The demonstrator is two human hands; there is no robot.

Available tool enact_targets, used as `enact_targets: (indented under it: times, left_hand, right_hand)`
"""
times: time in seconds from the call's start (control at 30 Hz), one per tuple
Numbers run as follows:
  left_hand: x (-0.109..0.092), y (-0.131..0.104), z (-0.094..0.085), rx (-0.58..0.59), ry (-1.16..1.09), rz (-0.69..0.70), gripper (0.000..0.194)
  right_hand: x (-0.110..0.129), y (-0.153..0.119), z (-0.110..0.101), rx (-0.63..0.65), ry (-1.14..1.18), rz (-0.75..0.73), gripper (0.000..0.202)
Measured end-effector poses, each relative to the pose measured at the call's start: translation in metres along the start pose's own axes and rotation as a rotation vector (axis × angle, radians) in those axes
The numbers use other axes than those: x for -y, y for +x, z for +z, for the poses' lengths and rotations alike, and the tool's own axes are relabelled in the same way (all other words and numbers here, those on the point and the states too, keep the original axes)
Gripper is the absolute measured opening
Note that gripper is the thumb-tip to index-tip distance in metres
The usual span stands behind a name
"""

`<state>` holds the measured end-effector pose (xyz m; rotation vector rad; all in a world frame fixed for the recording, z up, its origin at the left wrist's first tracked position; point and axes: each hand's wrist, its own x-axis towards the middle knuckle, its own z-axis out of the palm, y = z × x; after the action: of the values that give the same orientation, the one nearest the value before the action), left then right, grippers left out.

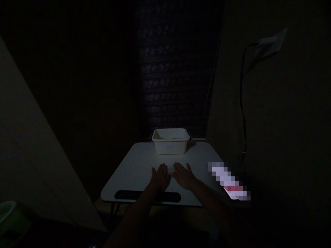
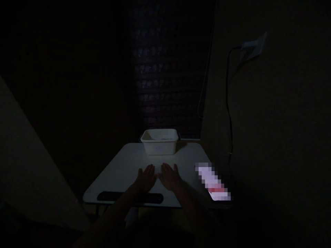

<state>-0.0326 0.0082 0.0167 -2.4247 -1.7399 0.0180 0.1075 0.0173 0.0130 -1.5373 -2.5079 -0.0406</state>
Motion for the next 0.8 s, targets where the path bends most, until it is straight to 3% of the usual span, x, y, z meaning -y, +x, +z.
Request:
enact_targets:
  times: [0.33,0.5,0.63,0.8]
  left_hand:
    - [0.024,-0.01,-0.001,-0.024,0.037,-0.033,0.046]
    - [0.03,-0.006,0.002,-0.067,0.027,-0.063,0.045]
    - [0.026,0.002,0.003,-0.113,0.023,-0.029,0.045]
    - [0.016,0.01,0.008,-0.007,-0.011,-0.032,0.047]
  right_hand:
    - [-0.014,-0.006,0.001,-0.023,-0.048,0.069,0.053]
    - [-0.016,-0.007,-0.004,-0.104,-0.094,0.078,0.053]
    - [-0.003,0.001,-0.008,-0.142,-0.075,0.026,0.052]
    - [0.022,0.01,-0.005,-0.102,-0.027,-0.061,0.051]
